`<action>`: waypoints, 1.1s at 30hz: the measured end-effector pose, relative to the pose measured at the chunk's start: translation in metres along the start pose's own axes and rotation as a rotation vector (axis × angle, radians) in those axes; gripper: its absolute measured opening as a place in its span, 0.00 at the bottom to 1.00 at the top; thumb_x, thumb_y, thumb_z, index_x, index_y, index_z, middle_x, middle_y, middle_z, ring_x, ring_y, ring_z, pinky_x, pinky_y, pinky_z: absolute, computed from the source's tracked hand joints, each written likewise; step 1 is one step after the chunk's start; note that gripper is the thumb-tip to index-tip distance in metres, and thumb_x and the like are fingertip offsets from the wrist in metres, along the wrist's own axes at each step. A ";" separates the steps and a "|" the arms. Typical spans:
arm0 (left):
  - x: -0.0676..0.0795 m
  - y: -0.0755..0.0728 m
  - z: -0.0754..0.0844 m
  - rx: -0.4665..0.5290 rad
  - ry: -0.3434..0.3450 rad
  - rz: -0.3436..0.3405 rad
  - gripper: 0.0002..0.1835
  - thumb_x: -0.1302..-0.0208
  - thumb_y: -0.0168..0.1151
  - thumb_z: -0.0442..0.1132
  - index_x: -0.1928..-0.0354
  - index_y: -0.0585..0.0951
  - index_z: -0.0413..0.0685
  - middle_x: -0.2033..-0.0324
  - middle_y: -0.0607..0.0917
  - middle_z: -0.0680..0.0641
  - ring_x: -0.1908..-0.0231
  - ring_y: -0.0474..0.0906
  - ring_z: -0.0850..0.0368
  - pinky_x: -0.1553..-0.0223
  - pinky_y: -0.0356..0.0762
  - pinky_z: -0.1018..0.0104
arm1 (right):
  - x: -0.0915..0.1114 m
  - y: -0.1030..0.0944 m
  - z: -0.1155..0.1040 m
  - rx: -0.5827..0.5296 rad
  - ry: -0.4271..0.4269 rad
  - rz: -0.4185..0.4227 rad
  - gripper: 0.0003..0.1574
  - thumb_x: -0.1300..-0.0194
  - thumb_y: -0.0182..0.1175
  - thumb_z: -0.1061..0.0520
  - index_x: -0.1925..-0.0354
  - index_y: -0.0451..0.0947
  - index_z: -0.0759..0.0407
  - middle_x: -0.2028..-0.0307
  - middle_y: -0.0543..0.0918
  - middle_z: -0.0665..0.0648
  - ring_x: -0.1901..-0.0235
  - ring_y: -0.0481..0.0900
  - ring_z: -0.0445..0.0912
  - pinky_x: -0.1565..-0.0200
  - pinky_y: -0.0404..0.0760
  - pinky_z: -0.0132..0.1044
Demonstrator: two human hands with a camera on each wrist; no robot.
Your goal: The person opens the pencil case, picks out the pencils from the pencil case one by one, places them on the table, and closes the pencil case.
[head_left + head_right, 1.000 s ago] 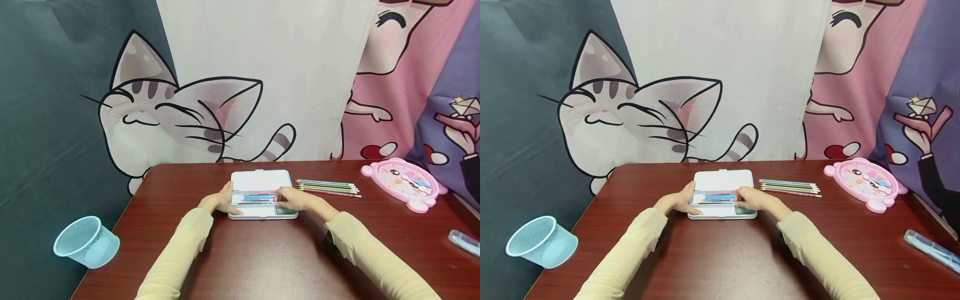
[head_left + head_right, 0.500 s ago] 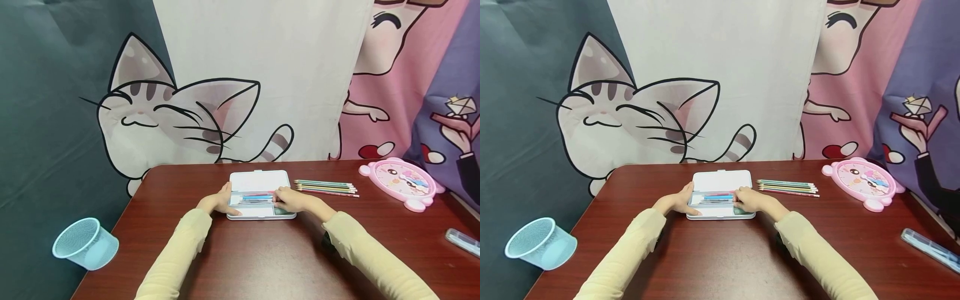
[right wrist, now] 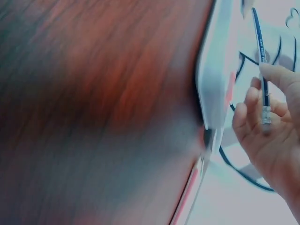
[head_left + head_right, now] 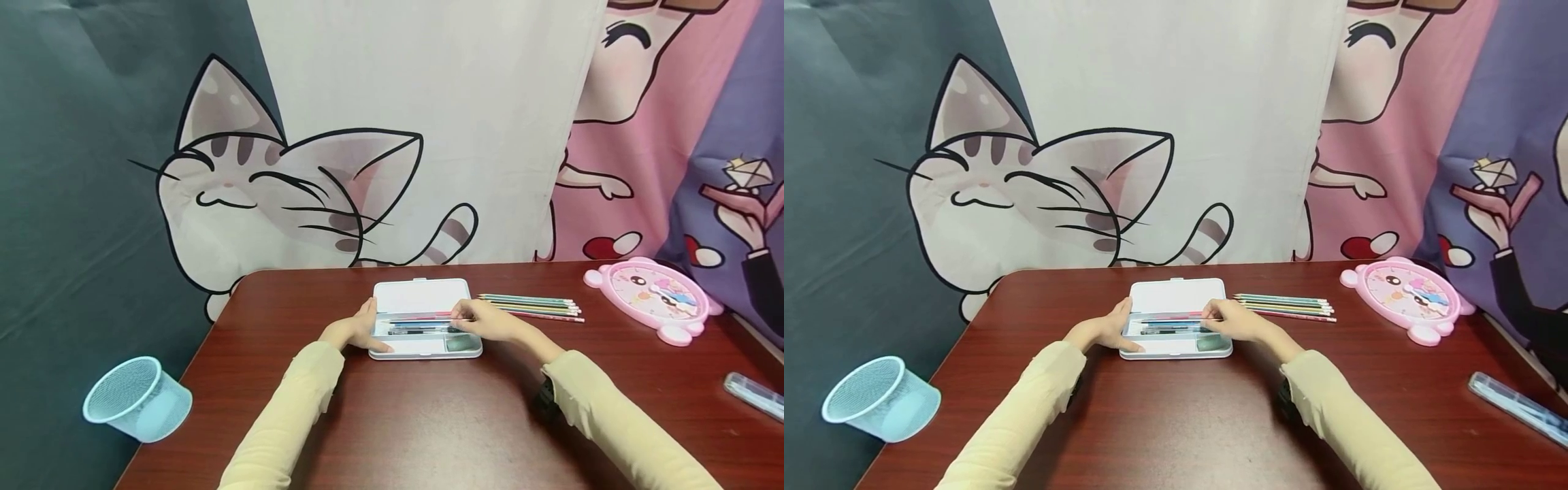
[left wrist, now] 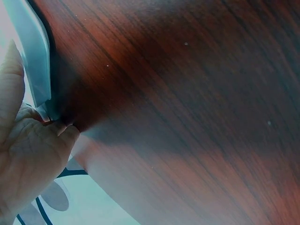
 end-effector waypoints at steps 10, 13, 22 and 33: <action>0.001 0.000 -0.002 0.001 -0.001 -0.007 0.62 0.51 0.68 0.53 0.31 0.35 0.32 0.30 0.38 0.35 0.29 0.38 0.45 0.30 0.45 0.55 | 0.038 -0.043 0.033 -0.038 0.046 0.067 0.09 0.37 0.56 0.56 0.63 0.75 0.61 0.69 0.79 0.55 0.68 0.71 0.37 0.64 0.71 0.28; 0.001 -0.001 -0.001 0.003 -0.002 -0.006 0.62 0.51 0.68 0.53 0.31 0.35 0.33 0.30 0.38 0.35 0.29 0.38 0.45 0.30 0.45 0.55 | 0.056 -0.058 0.047 -0.031 0.058 0.103 0.09 0.37 0.56 0.56 0.62 0.75 0.62 0.69 0.78 0.55 0.69 0.71 0.34 0.64 0.71 0.27; 0.001 -0.002 -0.002 -0.002 0.007 -0.008 0.62 0.51 0.68 0.54 0.31 0.35 0.32 0.30 0.38 0.35 0.29 0.37 0.45 0.30 0.45 0.55 | 0.099 -0.084 0.077 -0.010 0.064 0.113 0.06 0.38 0.57 0.61 0.64 0.74 0.64 0.71 0.77 0.54 0.71 0.69 0.31 0.68 0.69 0.26; 0.003 -0.003 0.000 0.009 0.007 -0.023 0.62 0.50 0.67 0.53 0.31 0.33 0.33 0.30 0.37 0.36 0.29 0.35 0.46 0.30 0.44 0.55 | 0.109 -0.079 0.100 0.212 -0.019 0.192 0.06 0.46 0.62 0.66 0.71 0.73 0.61 0.77 0.77 0.47 0.75 0.67 0.28 0.72 0.69 0.28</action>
Point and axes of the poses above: each hand's wrist, its own x-axis away from the middle knuckle, its own y-axis out of the palm, z = x × y, the point moved 1 cm from there along -x, towards the middle knuckle
